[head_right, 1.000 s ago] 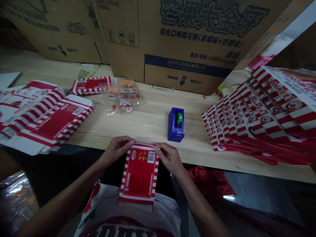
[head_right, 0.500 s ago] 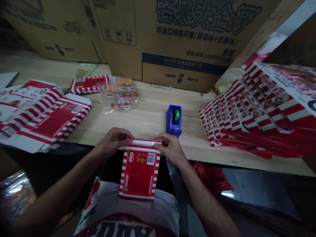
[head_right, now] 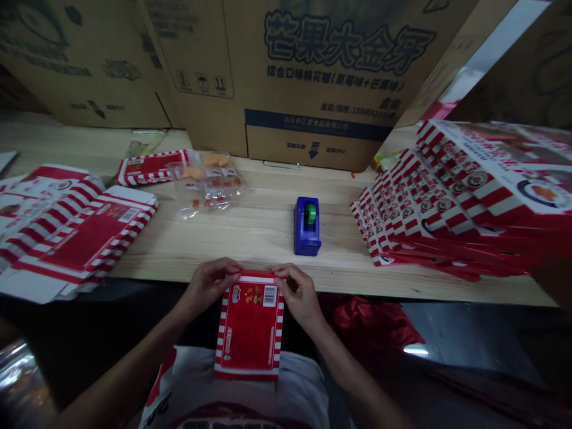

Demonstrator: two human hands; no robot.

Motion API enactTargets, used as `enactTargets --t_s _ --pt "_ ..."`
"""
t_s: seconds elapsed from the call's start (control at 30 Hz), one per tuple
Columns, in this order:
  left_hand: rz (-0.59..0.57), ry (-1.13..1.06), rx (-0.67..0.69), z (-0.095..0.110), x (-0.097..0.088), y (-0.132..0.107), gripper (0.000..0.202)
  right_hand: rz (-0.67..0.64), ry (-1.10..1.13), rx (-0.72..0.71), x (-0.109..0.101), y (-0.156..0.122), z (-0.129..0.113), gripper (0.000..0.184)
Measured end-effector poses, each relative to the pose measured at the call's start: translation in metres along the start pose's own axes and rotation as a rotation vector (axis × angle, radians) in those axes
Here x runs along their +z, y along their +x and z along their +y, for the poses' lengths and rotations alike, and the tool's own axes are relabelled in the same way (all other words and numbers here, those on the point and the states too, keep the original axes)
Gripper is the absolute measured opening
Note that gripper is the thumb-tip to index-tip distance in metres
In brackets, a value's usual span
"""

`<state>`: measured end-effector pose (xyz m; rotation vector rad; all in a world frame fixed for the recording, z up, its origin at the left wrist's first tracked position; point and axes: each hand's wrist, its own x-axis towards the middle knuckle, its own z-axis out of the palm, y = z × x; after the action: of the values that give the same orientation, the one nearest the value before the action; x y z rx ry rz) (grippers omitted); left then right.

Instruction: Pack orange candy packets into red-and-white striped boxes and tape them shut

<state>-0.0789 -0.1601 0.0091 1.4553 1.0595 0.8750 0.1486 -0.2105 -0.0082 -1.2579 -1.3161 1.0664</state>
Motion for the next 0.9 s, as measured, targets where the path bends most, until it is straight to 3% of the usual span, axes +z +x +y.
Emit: enactTargets --t_s 0.13,0.27,0.33,0.43,0.63,0.73,0.9 --pt "0.054 -0.087 -0.024 -0.008 0.0 -0.001 0.013 0.043 -0.102 -0.05 -0.004 0.0 -0.004 0.019" --pt "0.05 -0.19 -0.05 -0.008 -0.003 0.001 0.014 0.496 -0.251 -0.111 -0.034 0.026 -0.011 0.023" --pt "0.05 -0.235 -0.057 -0.008 0.0 0.0 0.014 0.599 -0.275 -0.07 -0.05 0.043 -0.009 0.023" --pt "0.05 -0.324 -0.106 -0.01 0.008 -0.003 0.015 0.555 -0.29 -0.02 -0.061 0.062 0.0 0.025" --pt "0.09 -0.459 -0.249 -0.012 0.018 -0.006 0.029 0.63 -0.217 -0.019 -0.046 0.077 0.008 0.02" --pt "0.111 -0.471 -0.282 -0.011 0.018 -0.005 0.035 0.722 -0.139 -0.033 -0.038 0.072 0.005 0.023" --pt "0.107 -0.413 -0.248 -0.011 0.017 -0.004 0.037 0.787 -0.021 -0.029 -0.024 0.039 0.013 0.025"
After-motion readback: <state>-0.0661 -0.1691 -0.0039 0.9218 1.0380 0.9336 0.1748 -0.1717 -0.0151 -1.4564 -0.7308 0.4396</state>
